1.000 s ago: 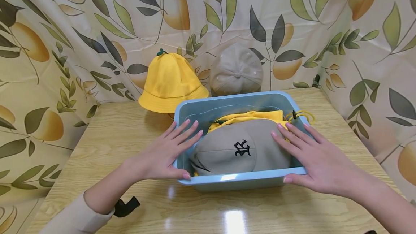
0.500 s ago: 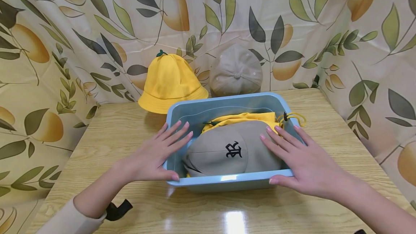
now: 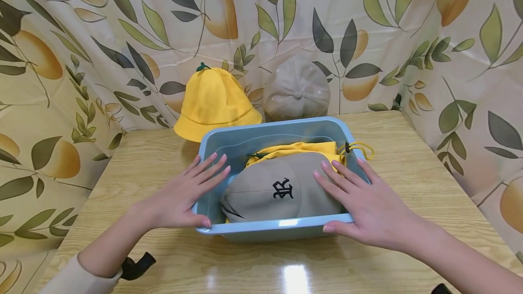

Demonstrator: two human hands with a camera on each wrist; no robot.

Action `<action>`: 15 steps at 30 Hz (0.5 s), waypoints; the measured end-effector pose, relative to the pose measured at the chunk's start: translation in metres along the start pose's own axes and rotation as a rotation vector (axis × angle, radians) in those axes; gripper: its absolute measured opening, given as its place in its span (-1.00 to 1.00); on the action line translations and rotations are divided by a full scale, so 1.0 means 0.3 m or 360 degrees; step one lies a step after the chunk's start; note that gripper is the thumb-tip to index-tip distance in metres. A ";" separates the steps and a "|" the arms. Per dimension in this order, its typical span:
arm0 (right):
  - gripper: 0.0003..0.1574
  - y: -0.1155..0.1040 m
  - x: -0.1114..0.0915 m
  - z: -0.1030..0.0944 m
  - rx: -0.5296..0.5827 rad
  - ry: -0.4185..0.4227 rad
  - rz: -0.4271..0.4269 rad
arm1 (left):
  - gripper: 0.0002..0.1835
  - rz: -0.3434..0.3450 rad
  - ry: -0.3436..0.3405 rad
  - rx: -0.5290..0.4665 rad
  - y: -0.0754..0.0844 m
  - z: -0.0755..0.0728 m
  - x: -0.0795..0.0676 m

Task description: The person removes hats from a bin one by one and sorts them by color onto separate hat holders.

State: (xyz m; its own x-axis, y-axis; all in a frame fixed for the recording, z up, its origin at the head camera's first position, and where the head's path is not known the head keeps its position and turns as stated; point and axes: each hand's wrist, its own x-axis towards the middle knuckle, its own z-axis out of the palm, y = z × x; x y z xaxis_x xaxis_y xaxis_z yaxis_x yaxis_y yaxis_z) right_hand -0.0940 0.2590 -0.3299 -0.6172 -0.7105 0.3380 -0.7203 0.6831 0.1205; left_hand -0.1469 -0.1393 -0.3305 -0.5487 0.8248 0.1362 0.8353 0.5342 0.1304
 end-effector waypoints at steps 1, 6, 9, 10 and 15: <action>0.08 -0.002 0.004 0.001 -0.0005 0.0005 -0.0007 | 0.06 0.0002 0.0005 0.0006 -0.003 -0.001 -0.003; 0.06 -0.012 0.017 0.007 -0.0003 0.0021 -0.0027 | 0.06 0.0021 0.0016 0.0033 -0.016 0.001 -0.017; 0.05 -0.017 0.024 0.009 0.0000 0.0022 -0.0027 | 0.05 0.0019 0.0022 0.0024 -0.021 0.000 -0.026; 0.05 -0.019 0.027 0.010 -0.0001 0.0022 -0.0028 | 0.05 0.0013 0.0022 0.0017 -0.023 0.000 -0.029; 0.06 -0.026 0.040 0.014 0.0002 0.0012 -0.0025 | 0.06 -0.0016 0.0045 -0.0014 -0.027 -0.001 -0.047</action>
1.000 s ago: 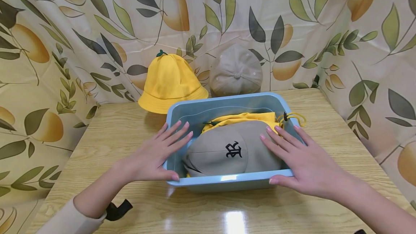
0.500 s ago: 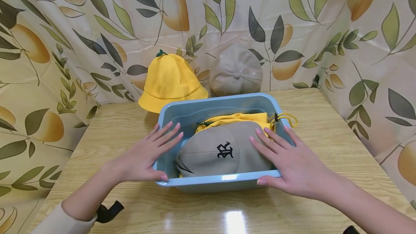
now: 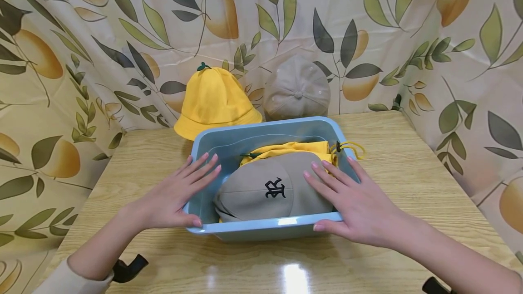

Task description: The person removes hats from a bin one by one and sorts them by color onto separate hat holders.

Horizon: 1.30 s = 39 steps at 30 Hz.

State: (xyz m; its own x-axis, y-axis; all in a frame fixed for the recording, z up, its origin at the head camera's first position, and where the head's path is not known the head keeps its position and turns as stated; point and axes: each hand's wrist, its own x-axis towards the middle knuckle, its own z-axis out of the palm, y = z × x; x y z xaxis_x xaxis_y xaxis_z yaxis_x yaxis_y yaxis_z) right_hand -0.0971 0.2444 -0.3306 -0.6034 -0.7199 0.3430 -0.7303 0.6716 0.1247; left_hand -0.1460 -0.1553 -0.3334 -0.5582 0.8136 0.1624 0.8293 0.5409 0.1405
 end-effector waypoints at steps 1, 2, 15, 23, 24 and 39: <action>0.06 0.000 0.003 0.000 0.0000 -0.0007 0.0001 | 0.06 -0.0007 0.0004 -0.0001 -0.001 -0.001 -0.003; 0.06 0.000 0.005 0.000 0.0003 -0.0015 0.0001 | 0.06 -0.0012 0.0008 0.0001 -0.001 -0.001 -0.005; 0.14 0.044 0.043 -0.048 0.0042 -0.0307 -0.0027 | 0.15 -0.0126 0.0011 0.0068 0.014 -0.021 -0.024; 0.09 0.087 0.151 -0.160 0.0347 -0.0618 0.0088 | 0.19 -0.0152 -0.0028 0.0085 0.023 -0.018 -0.029; 0.09 0.088 0.170 -0.175 0.0395 -0.0665 0.0124 | 0.19 -0.0156 -0.0031 0.0081 0.023 -0.018 -0.030; 0.18 0.120 0.454 -0.240 0.0692 -0.0859 -0.0009 | 0.15 -0.0196 -0.0058 0.0098 0.029 -0.021 -0.025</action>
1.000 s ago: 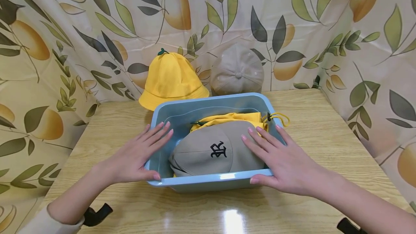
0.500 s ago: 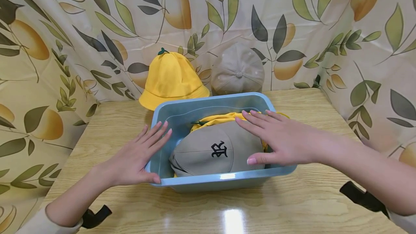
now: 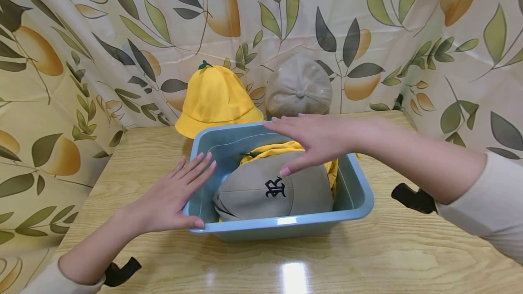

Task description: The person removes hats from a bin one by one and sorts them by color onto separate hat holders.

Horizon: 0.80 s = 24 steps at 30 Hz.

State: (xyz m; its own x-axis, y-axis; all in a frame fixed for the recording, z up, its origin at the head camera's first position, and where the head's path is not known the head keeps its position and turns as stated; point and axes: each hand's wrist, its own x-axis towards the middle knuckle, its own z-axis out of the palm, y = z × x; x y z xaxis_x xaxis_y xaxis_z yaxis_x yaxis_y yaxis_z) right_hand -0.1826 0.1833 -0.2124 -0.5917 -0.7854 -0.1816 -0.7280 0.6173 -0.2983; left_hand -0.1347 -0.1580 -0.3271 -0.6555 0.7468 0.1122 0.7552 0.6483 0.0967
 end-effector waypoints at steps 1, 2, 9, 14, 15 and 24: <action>0.19 -0.002 0.017 -0.009 0.0015 -0.0018 -0.0002 | 0.15 -0.0003 0.0005 0.0002 -0.001 0.001 0.000; 0.20 -0.005 0.036 -0.017 0.0028 -0.0036 -0.0003 | 0.15 -0.0006 0.0008 0.0003 -0.001 0.000 0.000; 0.23 0.001 0.188 -0.009 0.0053 -0.0105 -0.0170 | 0.16 0.0001 0.0038 0.0014 -0.005 0.006 0.000; 0.27 0.010 0.252 0.024 0.0072 -0.0164 -0.0211 | 0.14 -0.0004 0.0028 0.0003 -0.002 0.012 0.000; 0.28 0.012 0.259 0.032 0.0082 -0.0176 -0.0207 | 0.14 -0.0003 0.0024 0.0001 -0.001 0.012 0.000; 0.26 0.032 0.336 0.129 0.0225 -0.0305 -0.0215 | 0.15 0.0007 0.0044 0.0017 0.000 0.004 -0.007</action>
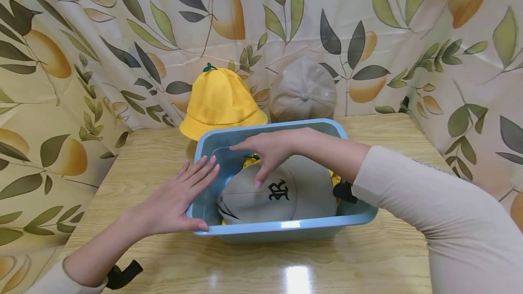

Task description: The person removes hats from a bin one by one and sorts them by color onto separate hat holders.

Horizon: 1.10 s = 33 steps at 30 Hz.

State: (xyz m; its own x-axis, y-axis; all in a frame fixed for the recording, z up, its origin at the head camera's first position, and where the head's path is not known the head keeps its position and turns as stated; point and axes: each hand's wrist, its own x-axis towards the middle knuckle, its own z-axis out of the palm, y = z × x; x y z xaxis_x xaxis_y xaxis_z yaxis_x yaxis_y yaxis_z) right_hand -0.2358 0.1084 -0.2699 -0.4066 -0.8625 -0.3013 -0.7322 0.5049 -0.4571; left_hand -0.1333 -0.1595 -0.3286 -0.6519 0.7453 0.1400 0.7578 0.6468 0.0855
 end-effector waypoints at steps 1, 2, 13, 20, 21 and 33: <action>0.25 0.005 0.006 0.009 0.0005 -0.0015 -0.0003 | 0.16 -0.0001 -0.0002 -0.0006 0.002 0.001 0.003; 0.24 0.010 0.012 0.019 0.0005 -0.0031 0.0000 | 0.16 -0.0003 -0.0004 -0.0016 0.004 0.001 0.005; 0.13 0.036 0.058 0.099 -0.0051 -0.0154 0.0025 | 0.16 -0.0019 -0.0018 -0.0010 0.002 0.006 -0.003; 0.05 0.058 0.052 0.133 -0.0027 -0.0079 -0.0032 | 0.15 -0.0019 -0.0004 -0.0012 0.001 0.009 -0.002; 0.03 0.060 0.054 0.136 -0.0031 -0.0063 -0.0048 | 0.15 -0.0019 -0.0003 -0.0010 -0.001 0.008 -0.002; -0.17 0.051 0.035 0.137 -0.0131 0.0088 -0.0109 | 0.16 -0.0019 0.0023 -0.0046 0.003 0.014 -0.003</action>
State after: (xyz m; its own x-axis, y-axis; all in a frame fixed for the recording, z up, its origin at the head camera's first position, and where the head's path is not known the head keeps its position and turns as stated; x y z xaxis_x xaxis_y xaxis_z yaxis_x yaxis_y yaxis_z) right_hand -0.2289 0.1085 -0.3145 -0.3823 -0.8965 -0.2239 -0.8006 0.4424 -0.4042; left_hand -0.1324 -0.1589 -0.3329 -0.6608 0.7348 0.1530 0.7504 0.6507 0.1158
